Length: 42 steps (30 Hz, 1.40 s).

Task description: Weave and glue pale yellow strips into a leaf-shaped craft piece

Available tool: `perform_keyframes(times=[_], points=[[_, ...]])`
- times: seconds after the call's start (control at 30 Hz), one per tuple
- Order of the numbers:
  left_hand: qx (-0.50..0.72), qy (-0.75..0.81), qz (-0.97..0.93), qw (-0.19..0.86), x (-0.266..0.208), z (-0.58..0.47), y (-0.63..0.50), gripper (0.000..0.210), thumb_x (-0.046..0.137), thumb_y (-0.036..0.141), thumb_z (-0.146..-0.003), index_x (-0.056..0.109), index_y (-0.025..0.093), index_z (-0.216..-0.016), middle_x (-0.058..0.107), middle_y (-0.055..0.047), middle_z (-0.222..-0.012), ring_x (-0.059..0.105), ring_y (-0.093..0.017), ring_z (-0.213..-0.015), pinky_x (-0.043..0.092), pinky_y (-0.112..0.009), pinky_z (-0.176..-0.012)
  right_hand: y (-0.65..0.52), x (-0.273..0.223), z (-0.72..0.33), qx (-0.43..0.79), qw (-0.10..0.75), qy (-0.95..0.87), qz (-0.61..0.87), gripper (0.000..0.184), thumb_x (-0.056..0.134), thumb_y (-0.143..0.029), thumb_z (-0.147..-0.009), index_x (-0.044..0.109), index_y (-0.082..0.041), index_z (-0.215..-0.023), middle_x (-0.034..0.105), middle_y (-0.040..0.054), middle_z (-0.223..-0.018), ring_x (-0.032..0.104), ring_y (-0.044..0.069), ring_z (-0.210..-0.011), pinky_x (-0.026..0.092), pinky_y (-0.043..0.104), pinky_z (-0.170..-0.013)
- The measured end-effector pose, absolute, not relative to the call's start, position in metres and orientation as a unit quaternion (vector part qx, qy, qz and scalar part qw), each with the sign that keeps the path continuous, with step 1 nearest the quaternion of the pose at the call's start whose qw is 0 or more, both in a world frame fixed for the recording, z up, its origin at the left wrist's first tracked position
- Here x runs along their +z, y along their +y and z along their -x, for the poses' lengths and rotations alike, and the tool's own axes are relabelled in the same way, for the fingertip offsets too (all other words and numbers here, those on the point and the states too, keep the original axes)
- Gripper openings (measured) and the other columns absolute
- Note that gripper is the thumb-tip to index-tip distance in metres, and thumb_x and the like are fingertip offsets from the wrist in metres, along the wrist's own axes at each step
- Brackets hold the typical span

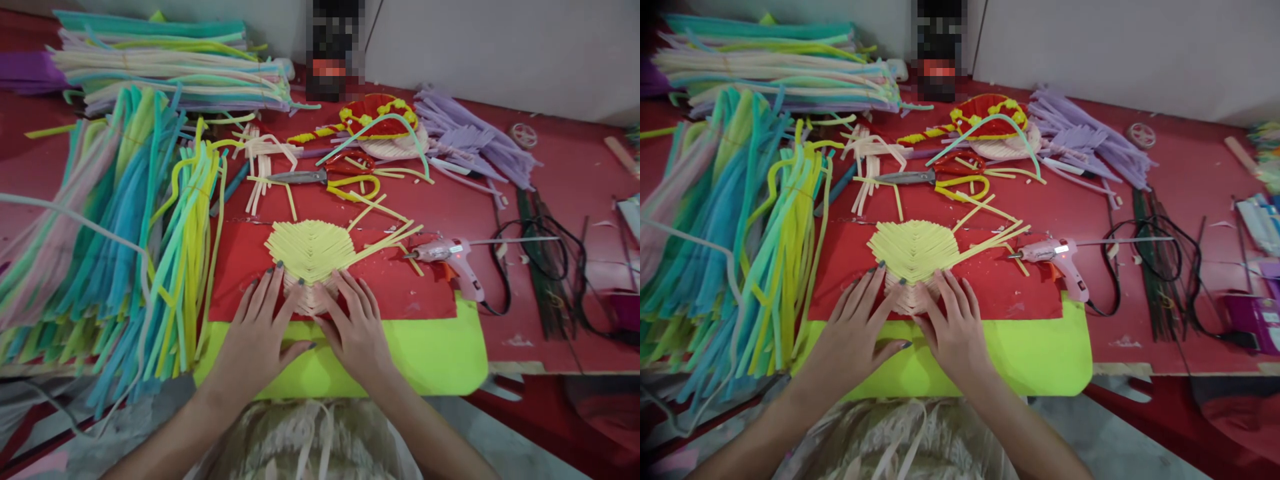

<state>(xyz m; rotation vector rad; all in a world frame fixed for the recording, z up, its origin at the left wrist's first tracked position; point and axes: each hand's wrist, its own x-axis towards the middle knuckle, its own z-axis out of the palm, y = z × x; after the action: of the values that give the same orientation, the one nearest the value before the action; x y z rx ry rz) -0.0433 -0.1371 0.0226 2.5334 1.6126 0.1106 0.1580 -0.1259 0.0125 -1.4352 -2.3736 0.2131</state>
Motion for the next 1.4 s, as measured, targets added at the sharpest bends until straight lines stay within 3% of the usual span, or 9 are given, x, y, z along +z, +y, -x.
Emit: perform_keyframes(times=[0.47, 0.7, 0.9, 1.27, 1.4], points=[[0.049, 0.548, -0.832, 0.072, 0.021, 0.041, -0.138, 0.072, 0.053, 0.053, -0.089, 0.037, 0.016, -0.149, 0.029, -0.023, -0.157, 0.033, -0.04, -0.142, 0.034, -0.056, -0.111, -0.127, 0.011, -0.156, 0.071, 0.176, -0.836, 0.516, 0.048, 0.055, -0.034, -0.095, 0.05, -0.019, -0.14, 0.048, 0.0156, -0.145, 0.037, 0.029, -0.141, 0.037, 0.052, -0.114], [0.068, 0.541, -0.836, 0.071, 0.014, 0.044, -0.139, 0.067, 0.05, 0.043, -0.093, 0.031, 0.015, -0.151, 0.023, -0.02, -0.16, 0.022, -0.035, -0.148, 0.028, -0.053, -0.116, -0.128, 0.012, -0.161, 0.095, 0.176, -0.838, 0.508, 0.05, 0.052, -0.03, -0.097, 0.043, -0.017, -0.145, 0.041, 0.0158, -0.151, 0.032, 0.027, -0.145, 0.037, 0.051, -0.115], [0.062, 0.539, -0.837, 0.066, 0.017, 0.042, -0.138, 0.069, 0.049, 0.046, -0.093, 0.03, 0.015, -0.151, 0.023, -0.022, -0.16, 0.021, -0.035, -0.148, 0.028, -0.053, -0.116, -0.132, 0.009, -0.163, 0.089, 0.175, -0.833, 0.517, 0.054, 0.053, -0.029, -0.095, 0.041, -0.018, -0.146, 0.032, 0.0158, -0.157, 0.029, 0.028, -0.146, 0.039, 0.05, -0.114], [0.1, 0.592, -0.798, 0.057, 0.01, 0.04, -0.142, 0.069, 0.039, 0.046, -0.097, 0.026, 0.005, -0.15, 0.031, -0.021, -0.157, 0.024, -0.032, -0.148, 0.02, -0.054, -0.119, -0.132, 0.009, -0.161, 0.08, 0.163, -0.832, 0.524, 0.053, 0.052, -0.031, -0.096, 0.041, -0.018, -0.147, 0.033, 0.0149, -0.157, 0.027, 0.028, -0.147, 0.038, 0.05, -0.115], [0.107, 0.597, -0.792, 0.067, 0.009, 0.038, -0.139, 0.07, 0.039, 0.046, -0.097, 0.021, 0.007, -0.152, 0.031, -0.02, -0.157, 0.024, -0.03, -0.148, 0.02, -0.053, -0.12, -0.131, 0.008, -0.161, 0.078, 0.166, -0.831, 0.525, 0.053, 0.052, -0.031, -0.096, 0.041, -0.019, -0.147, 0.033, 0.0147, -0.157, 0.026, 0.028, -0.147, 0.038, 0.05, -0.115]])
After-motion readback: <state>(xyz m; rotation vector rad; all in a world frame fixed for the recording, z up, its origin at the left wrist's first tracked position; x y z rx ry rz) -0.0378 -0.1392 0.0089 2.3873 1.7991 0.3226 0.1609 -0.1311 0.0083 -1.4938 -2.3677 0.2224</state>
